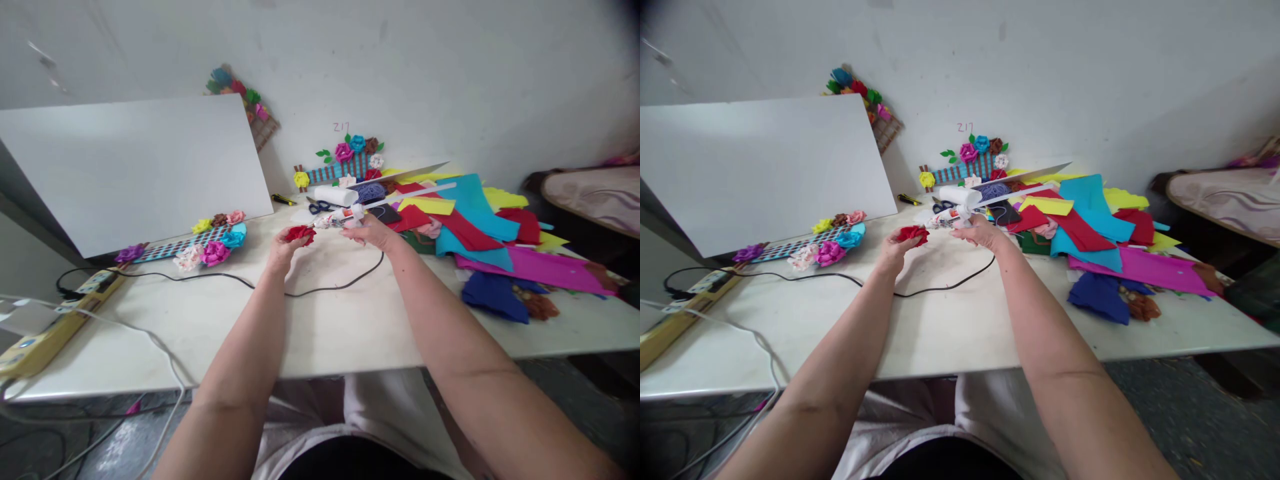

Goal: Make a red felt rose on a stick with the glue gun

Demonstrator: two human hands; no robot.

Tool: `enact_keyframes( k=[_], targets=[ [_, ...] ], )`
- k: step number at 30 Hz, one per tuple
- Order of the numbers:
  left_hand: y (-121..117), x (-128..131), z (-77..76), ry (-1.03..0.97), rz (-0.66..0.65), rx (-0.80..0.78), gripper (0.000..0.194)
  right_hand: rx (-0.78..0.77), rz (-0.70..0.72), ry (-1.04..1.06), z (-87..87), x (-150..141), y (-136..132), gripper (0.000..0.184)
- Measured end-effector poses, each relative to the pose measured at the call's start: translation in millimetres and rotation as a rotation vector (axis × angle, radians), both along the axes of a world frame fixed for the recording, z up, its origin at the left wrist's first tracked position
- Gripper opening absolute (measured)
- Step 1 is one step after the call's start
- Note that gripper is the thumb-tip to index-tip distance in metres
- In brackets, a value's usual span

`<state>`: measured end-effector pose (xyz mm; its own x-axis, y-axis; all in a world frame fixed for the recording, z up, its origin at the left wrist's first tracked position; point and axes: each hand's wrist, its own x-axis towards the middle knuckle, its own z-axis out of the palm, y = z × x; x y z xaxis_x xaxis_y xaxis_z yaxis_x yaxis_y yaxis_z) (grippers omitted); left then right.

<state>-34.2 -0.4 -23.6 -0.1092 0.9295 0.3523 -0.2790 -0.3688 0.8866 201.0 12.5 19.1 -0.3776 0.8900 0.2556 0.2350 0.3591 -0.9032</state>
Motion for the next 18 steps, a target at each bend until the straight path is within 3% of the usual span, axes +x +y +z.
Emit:
enact_keyframes(
  k=[18],
  targets=[
    [2, 0, -1.6, 0.017, 0.003, 0.004, 0.039, -0.006, -0.02, -0.036, 8.8, -2, -10, 0.033]
  ],
)
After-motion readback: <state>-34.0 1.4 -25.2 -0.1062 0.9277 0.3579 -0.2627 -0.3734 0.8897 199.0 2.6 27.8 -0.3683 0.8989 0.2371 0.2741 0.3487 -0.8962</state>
